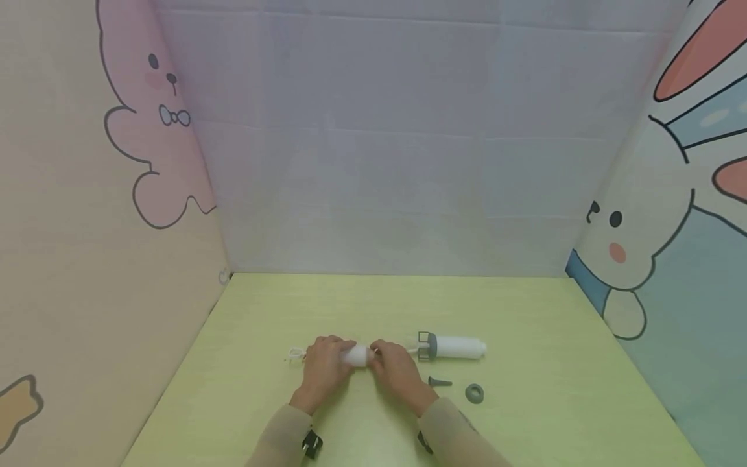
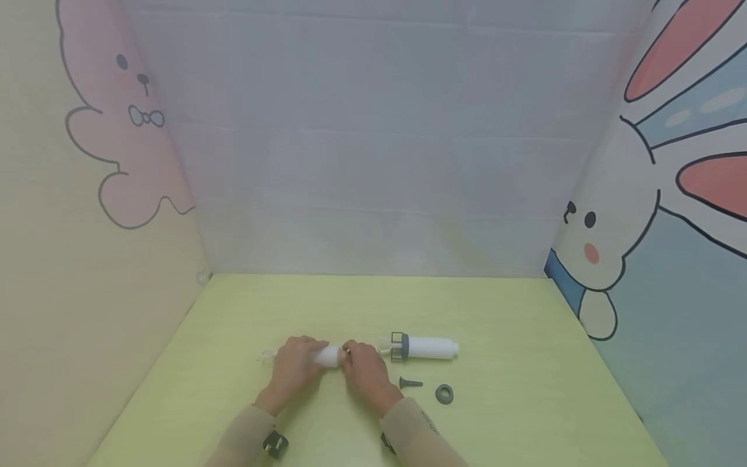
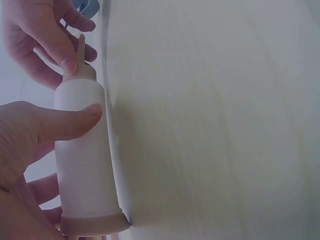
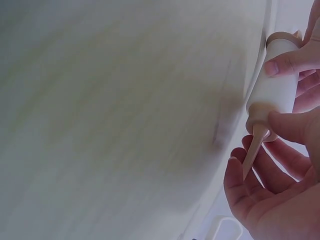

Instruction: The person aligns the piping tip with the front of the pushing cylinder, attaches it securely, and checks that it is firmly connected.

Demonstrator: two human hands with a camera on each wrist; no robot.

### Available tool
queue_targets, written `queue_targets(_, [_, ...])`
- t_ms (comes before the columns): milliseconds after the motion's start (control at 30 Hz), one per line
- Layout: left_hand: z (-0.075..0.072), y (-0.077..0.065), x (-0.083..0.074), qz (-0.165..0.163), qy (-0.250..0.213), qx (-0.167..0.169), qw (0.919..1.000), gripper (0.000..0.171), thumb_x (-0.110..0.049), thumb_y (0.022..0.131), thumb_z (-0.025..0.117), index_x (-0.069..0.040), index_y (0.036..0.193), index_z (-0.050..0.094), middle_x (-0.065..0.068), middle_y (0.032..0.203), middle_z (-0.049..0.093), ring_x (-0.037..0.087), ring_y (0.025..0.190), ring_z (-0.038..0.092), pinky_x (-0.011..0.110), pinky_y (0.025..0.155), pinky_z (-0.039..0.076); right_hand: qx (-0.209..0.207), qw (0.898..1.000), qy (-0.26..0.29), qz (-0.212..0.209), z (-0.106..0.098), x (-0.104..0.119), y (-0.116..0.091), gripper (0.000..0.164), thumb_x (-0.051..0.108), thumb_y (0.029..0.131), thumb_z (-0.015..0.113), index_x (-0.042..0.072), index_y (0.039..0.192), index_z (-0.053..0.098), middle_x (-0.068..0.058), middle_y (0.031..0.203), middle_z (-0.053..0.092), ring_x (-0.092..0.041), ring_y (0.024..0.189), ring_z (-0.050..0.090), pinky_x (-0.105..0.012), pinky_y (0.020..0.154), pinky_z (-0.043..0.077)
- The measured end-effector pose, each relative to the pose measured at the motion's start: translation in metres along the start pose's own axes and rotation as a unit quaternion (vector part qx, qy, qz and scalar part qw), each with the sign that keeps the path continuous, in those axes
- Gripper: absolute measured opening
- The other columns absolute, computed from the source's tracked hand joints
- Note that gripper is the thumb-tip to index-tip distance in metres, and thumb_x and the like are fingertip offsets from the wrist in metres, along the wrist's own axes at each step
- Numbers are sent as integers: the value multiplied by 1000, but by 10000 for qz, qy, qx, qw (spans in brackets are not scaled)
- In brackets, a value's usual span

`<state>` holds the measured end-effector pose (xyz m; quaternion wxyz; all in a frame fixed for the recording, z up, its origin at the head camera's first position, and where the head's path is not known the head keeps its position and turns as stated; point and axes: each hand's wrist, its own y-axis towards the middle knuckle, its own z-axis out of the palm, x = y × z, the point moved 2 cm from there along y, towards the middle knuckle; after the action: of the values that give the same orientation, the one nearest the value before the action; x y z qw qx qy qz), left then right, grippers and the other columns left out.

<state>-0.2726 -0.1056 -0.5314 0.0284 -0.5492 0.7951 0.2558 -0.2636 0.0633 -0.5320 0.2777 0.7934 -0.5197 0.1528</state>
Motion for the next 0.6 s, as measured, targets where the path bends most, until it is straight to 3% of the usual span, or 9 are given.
queue_targets(433, [3,3,-2,-8,-37,60,10000,39,-17,63,87,-14,100,76,6,94,68,32,88,58,48,68,44,44,9999,158,22,-1,-3,0,19,7,85,69,1,103,65,-10,90,68,-26,83,64,-39,72,51])
queue_targets(600, [3,3,-1,100,-52,-36,9999,44,-18,62,87,-14,104,75,7,96,69,34,90,58,51,72,45,-198,9987,164,-430,-1,-5,0,24,6,83,68,-5,104,64,-15,93,67,-30,84,64,-41,73,51])
